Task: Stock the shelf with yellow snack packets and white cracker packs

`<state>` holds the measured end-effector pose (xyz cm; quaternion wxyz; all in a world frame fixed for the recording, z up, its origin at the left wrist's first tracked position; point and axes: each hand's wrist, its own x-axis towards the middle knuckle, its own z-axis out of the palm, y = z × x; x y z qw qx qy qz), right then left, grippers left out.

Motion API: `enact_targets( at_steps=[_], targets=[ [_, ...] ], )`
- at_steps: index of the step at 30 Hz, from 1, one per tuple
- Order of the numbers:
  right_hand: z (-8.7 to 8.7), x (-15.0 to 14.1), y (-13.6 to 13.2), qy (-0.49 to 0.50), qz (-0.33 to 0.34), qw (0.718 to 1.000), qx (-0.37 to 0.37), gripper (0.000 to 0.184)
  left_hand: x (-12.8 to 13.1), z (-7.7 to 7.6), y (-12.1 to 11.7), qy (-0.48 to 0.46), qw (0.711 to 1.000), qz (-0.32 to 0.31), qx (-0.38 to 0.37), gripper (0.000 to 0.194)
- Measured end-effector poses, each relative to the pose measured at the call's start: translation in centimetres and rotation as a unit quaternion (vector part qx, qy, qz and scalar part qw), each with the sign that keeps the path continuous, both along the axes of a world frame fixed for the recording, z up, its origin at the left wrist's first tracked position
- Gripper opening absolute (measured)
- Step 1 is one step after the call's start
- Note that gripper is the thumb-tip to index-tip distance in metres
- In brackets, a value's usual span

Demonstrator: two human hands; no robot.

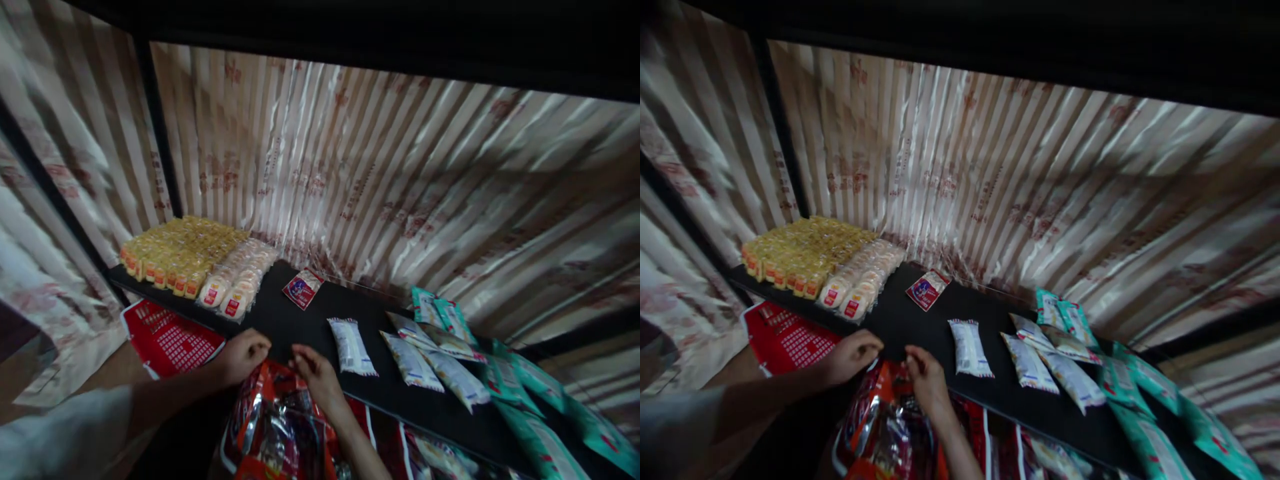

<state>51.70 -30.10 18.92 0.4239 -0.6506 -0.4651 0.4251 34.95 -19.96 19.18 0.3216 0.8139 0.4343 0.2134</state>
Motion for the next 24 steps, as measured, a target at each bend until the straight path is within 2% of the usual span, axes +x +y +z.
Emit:
enact_targets(
  at_steps=[2,4,5,7,9,13,16,21,24],
  targets=[
    [0.1,2.8,5.7,-0.111,-0.037,0.993,0.024,0.050,4.2,0.5,4.2,0.015,0.999,0.042,0.005,0.024],
    [0.1,5.1,10.9,-0.254,-0.066,0.965,0.007,0.044,8.5,0.6,8.1,0.065,0.990,0.124,-0.023,0.029],
    [-0.1,6.0,13.0,-0.311,-0.079,0.947,-0.020,0.045,10.4,0.5,9.7,0.081,0.985,0.145,-0.043,0.032],
    [-0.7,7.2,16.2,-0.387,-0.078,0.916,-0.072,0.045,13.0,-0.4,12.1,0.096,0.981,0.161,-0.059,0.035],
    [-1.9,7.7,17.9,-0.432,-0.051,0.896,-0.094,0.041,13.9,-1.7,13.4,0.104,0.982,0.149,-0.059,0.030],
    [-4.2,7.3,17.7,-0.475,-0.018,0.877,-0.067,0.039,12.7,-3.8,13.8,0.124,0.987,0.094,-0.037,0.025],
    [-4.5,6.8,15.8,-0.489,0.000,0.870,-0.062,0.041,11.7,-4.5,13.1,0.133,0.990,0.050,-0.024,0.025],
    [-2.5,7.0,12.9,-0.529,0.015,0.842,-0.105,0.036,13.0,-4.4,11.0,0.131,0.991,0.003,-0.010,0.029],
    [-0.9,6.8,11.5,-0.532,0.022,0.838,-0.120,0.036,14.1,-4.3,9.4,0.123,0.992,-0.023,-0.014,0.029]
  ],
)
